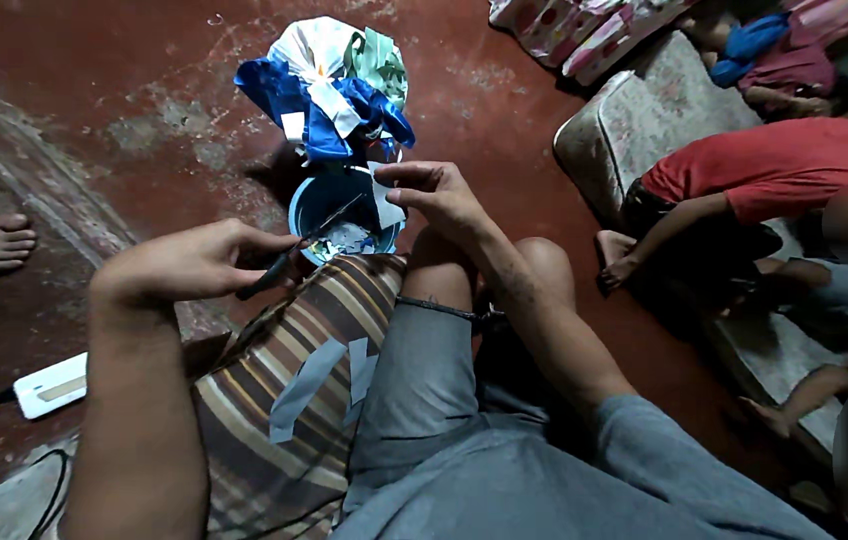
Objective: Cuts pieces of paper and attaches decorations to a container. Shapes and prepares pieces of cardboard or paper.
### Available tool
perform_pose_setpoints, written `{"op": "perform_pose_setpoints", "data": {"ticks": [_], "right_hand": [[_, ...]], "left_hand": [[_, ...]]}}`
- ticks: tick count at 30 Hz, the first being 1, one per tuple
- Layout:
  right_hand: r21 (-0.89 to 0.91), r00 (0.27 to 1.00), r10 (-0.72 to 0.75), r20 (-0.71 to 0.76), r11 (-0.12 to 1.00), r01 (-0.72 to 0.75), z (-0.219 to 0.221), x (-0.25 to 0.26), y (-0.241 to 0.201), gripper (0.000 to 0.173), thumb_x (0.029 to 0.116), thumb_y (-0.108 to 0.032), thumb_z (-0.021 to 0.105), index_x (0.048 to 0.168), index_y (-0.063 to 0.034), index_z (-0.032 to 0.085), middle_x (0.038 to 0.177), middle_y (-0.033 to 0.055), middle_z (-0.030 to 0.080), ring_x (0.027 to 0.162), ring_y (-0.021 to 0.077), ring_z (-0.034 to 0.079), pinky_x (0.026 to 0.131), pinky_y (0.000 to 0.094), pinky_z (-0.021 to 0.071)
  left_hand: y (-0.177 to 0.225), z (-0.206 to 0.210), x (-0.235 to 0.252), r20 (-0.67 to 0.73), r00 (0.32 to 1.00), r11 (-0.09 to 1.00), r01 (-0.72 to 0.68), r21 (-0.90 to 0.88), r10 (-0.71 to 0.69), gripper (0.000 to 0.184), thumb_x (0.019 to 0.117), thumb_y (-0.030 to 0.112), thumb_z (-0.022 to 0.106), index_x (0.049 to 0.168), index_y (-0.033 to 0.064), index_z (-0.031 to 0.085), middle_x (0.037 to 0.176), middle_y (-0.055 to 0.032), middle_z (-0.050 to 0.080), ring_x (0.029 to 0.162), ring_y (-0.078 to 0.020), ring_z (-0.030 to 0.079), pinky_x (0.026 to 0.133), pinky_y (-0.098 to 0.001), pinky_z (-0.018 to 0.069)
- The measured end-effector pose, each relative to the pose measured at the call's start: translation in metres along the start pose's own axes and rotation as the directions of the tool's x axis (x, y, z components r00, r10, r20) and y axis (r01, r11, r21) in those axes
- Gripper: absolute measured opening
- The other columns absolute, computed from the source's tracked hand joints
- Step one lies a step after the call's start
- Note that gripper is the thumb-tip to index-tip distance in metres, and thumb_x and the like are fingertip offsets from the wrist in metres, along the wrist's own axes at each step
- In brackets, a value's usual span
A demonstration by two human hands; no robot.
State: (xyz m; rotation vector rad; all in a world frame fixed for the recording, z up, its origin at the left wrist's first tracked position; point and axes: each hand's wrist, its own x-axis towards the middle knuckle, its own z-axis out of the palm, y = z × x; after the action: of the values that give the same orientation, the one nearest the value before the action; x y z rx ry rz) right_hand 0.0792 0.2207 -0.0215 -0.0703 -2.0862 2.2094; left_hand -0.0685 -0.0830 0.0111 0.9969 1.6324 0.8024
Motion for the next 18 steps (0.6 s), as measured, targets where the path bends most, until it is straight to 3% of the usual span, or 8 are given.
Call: {"op": "perform_pose_setpoints", "data": {"ticks": [5,8,12,14,18], "right_hand": [[0.008,0.997,0.0,0.079,1.0,-0.001,0.003,0.002,0.001,0.035,0.0905,0.003,0.066,0.125,0.0061,0.066,0.115,0.0139,0.07,0.077,0.0098,0.064,0.067,0.0264,0.0563],[-0.006,0.986,0.017,0.167,1.0,-0.016,0.002,0.001,-0.002,0.037,0.0881,0.004,0.067,0.125,0.0061,0.066,0.112,0.0128,0.071,0.07,0.0073,0.061,0.06,0.0238,0.0523],[-0.009,0.963,0.052,0.264,0.999,-0.052,0.002,0.001,-0.003,0.036,0.086,0.004,0.068,0.122,0.0061,0.067,0.106,0.0104,0.071,0.069,0.0068,0.061,0.061,0.0232,0.0538],[-0.005,0.955,0.055,0.293,0.998,-0.056,0.001,0.001,-0.003,0.034,0.0861,0.005,0.068,0.12,0.0066,0.068,0.105,0.0109,0.071,0.068,0.007,0.06,0.06,0.0231,0.0533],[-0.014,0.946,0.067,0.317,0.998,-0.066,0.002,0.0,-0.004,0.033,0.086,0.008,0.067,0.119,0.0064,0.069,0.112,0.0118,0.071,0.074,0.0074,0.063,0.065,0.0235,0.0555]], "left_hand": [[-0.003,0.003,0.007,0.026,0.998,0.998,-0.052,0.042,0.051,0.052,0.0886,0.005,0.07,0.14,0.0108,0.064,0.107,-0.003,0.077,0.082,-0.0101,0.073,0.07,-0.026,0.0603],[0.004,0.007,0.008,0.027,0.998,0.998,-0.059,0.035,0.058,0.052,0.0891,0.005,0.072,0.14,0.0109,0.063,0.107,-0.0006,0.076,0.087,-0.0074,0.072,0.075,-0.024,0.06],[0.002,0.012,0.012,0.023,0.995,0.995,-0.096,0.02,0.095,0.049,0.0893,0.009,0.072,0.138,0.0134,0.066,0.103,-0.0004,0.077,0.084,-0.0089,0.073,0.071,-0.0245,0.0606],[0.002,0.013,0.012,0.037,0.994,0.995,-0.098,0.013,0.098,0.05,0.0898,0.009,0.072,0.139,0.0131,0.065,0.107,-0.001,0.077,0.088,-0.0101,0.073,0.076,-0.0259,0.0614],[-0.001,0.015,0.016,0.045,0.987,0.987,-0.157,0.02,0.156,0.048,0.0892,0.016,0.072,0.137,0.0144,0.067,0.11,0.0002,0.076,0.088,-0.009,0.073,0.074,-0.0255,0.0616]]}}
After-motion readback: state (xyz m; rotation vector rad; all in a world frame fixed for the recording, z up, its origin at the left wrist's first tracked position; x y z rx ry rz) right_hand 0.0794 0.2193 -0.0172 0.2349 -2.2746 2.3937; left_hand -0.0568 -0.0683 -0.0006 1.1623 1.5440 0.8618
